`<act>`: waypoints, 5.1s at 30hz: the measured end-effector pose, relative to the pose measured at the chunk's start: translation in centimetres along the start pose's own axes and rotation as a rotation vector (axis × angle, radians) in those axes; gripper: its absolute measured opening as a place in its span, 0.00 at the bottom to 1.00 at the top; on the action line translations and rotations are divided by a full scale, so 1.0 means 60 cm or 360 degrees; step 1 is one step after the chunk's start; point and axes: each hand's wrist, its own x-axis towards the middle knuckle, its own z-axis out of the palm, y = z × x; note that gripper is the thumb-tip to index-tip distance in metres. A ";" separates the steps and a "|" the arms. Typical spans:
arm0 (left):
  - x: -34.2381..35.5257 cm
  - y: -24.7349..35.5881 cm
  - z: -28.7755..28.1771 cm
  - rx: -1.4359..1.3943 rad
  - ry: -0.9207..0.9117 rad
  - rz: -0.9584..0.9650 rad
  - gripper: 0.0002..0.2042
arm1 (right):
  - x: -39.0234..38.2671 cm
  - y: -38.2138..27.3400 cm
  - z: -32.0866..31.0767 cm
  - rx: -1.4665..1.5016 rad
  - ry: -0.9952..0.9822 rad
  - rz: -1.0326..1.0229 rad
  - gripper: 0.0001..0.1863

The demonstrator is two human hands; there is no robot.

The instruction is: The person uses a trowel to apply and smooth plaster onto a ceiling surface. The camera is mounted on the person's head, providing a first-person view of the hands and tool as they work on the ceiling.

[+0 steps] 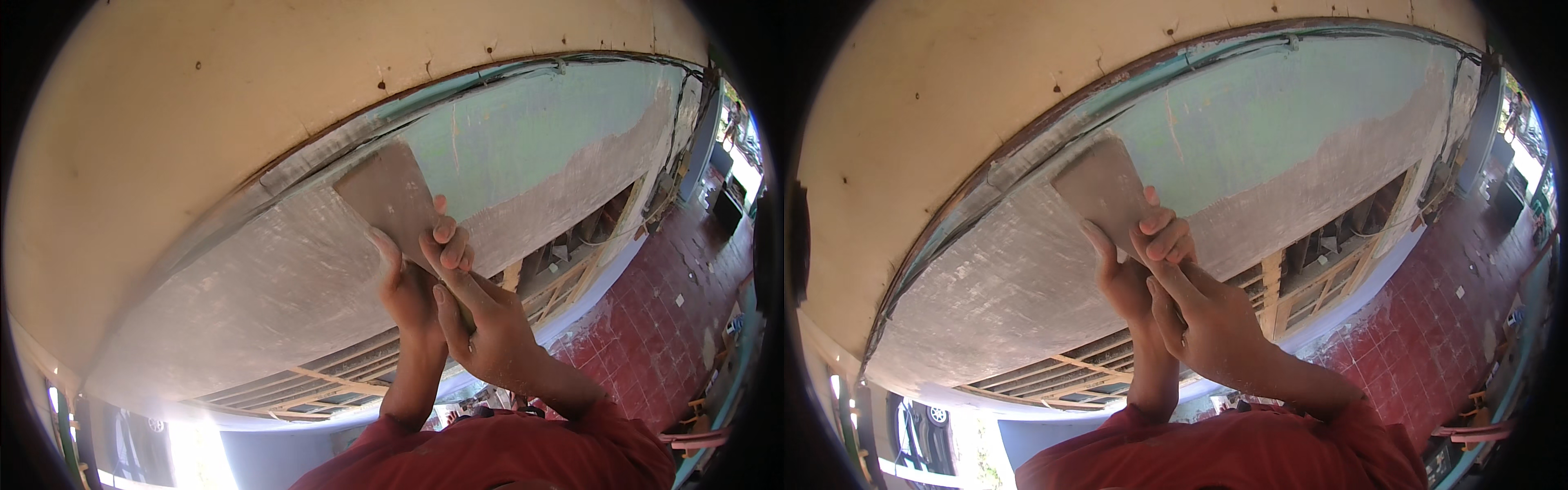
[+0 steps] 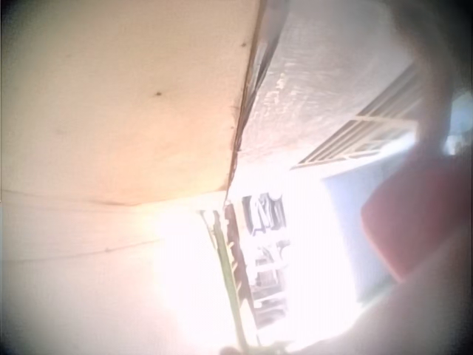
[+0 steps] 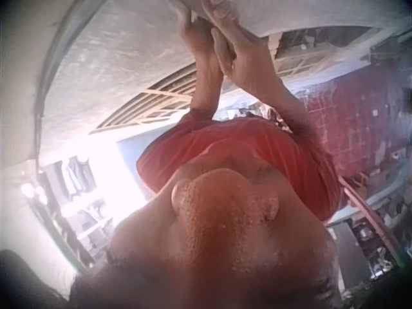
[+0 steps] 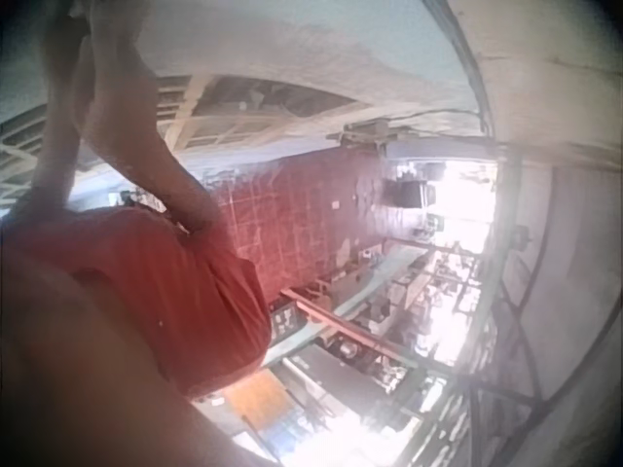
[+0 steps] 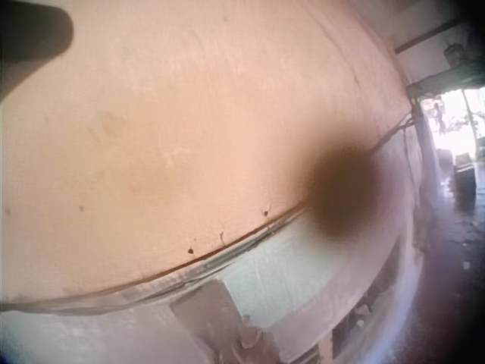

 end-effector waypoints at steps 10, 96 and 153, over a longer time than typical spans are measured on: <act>0.009 -0.006 0.005 0.0044 -0.0008 0.0077 0.37 | 0.029 0.008 -0.006 -0.0143 0.0052 -0.0074 0.28; -0.127 -0.077 -0.185 0.0232 0.0203 -0.0031 0.26 | -0.158 0.114 0.055 -0.0211 -0.0069 0.0171 0.26; -0.135 -0.067 -0.182 0.0159 0.0249 -0.0094 0.29 | -0.151 0.119 0.053 -0.0249 -0.0149 0.0085 0.25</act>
